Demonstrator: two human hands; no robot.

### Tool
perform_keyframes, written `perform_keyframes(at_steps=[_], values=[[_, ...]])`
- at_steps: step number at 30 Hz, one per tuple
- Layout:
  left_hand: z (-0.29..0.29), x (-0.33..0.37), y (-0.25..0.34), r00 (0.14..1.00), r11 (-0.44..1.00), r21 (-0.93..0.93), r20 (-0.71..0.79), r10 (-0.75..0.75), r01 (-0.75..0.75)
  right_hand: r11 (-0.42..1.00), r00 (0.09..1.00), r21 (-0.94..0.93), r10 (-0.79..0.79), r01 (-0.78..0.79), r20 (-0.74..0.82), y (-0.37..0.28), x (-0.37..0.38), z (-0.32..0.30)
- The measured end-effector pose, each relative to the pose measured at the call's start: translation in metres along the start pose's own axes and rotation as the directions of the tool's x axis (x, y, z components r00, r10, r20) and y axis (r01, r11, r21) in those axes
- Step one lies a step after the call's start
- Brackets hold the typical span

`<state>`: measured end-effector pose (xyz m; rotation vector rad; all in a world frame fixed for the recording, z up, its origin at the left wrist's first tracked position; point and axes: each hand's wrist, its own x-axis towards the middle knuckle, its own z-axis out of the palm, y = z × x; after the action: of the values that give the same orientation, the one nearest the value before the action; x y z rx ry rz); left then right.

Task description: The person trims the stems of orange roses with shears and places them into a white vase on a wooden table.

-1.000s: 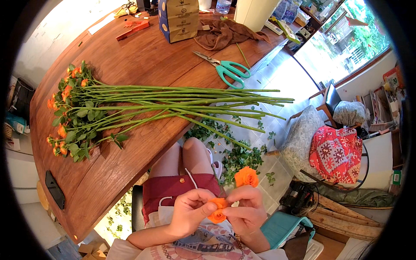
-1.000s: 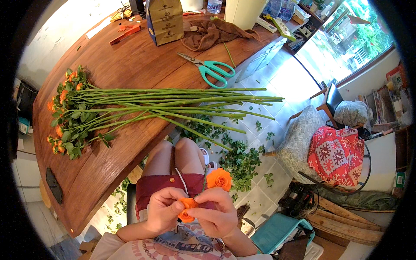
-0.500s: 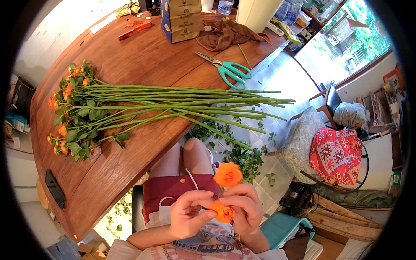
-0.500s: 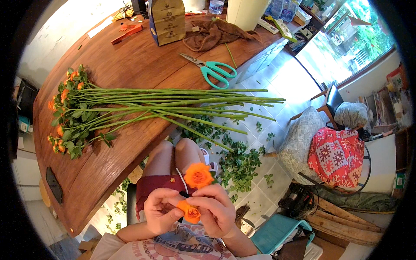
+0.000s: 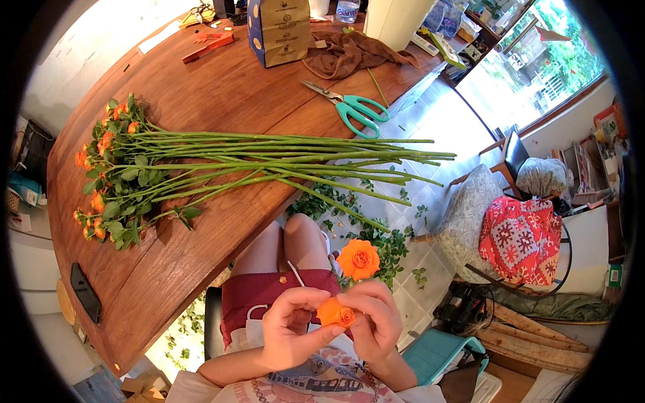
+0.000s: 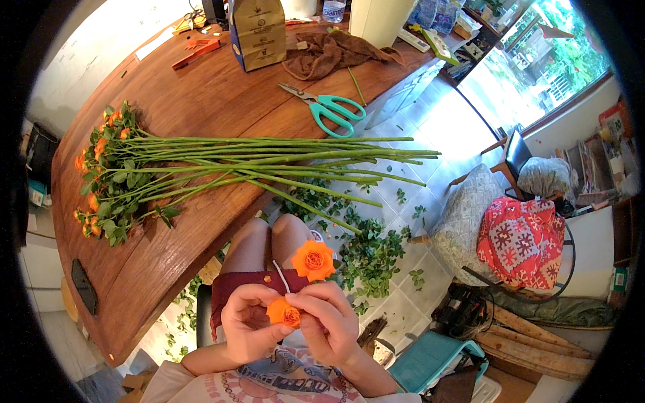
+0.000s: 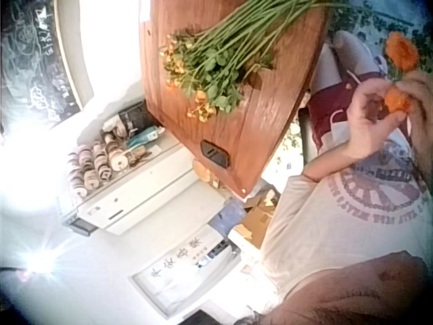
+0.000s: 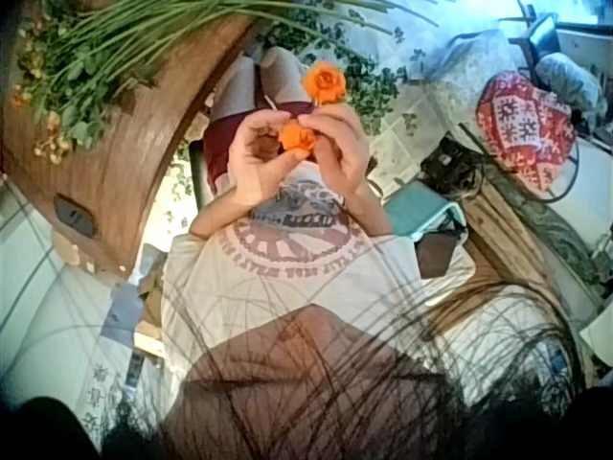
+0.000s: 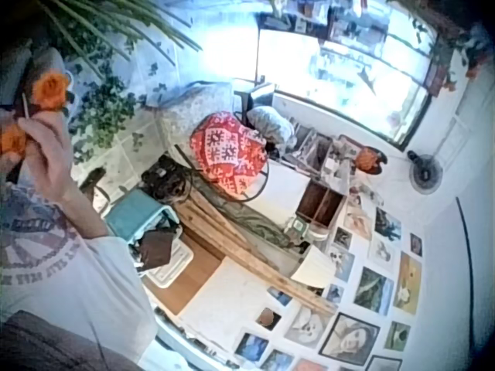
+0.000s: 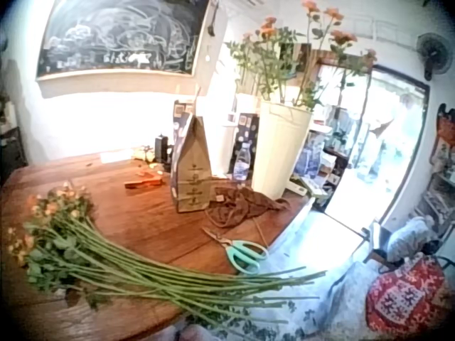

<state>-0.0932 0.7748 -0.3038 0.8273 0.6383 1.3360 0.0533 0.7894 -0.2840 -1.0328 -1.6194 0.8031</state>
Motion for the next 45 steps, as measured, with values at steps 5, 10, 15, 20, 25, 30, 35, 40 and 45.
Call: perform_keyframes(at_steps=[5,10,15,20,25,30,35,40,45], values=[[0.0,0.005,0.002,1.0,0.999,-0.042,0.017,0.008,-0.007,0.993,0.999,0.112,0.031,-0.027,-0.031,0.0,0.004,0.0],[0.001,0.007,0.004,1.0,0.999,-0.051,0.024,-0.003,0.005,0.995,1.0,0.098,-0.007,0.006,0.013,0.0,0.01,-0.008],[0.001,0.007,0.007,0.999,0.998,-0.053,0.046,-0.028,0.03,0.997,0.999,0.068,-0.049,0.048,0.021,0.0,0.012,-0.01],[0.002,0.005,0.009,0.998,1.0,-0.004,0.056,0.002,-0.002,0.993,0.993,0.029,-0.115,0.114,0.004,0.0,0.014,-0.01],[0.003,0.005,0.009,0.998,0.999,0.016,0.057,0.03,-0.031,0.995,0.995,0.0,-0.102,0.102,0.009,-0.004,0.015,-0.011],[0.003,0.007,0.01,0.997,0.999,-0.023,0.076,0.033,-0.031,0.998,0.997,0.0,-0.065,0.065,0.037,-0.009,0.015,-0.012],[0.007,0.006,0.009,0.999,0.998,0.052,0.027,-0.025,0.024,1.0,0.998,-0.015,-0.027,0.028,0.064,-0.012,0.015,-0.012],[0.006,0.006,0.01,0.998,0.997,0.043,-0.002,-0.063,0.063,1.0,0.998,-0.006,0.006,-0.005,0.066,-0.014,0.015,-0.012],[0.007,0.005,0.011,0.996,0.995,0.046,-0.022,-0.085,0.086,1.0,0.998,0.008,0.005,-0.005,0.064,-0.014,0.014,-0.014]])
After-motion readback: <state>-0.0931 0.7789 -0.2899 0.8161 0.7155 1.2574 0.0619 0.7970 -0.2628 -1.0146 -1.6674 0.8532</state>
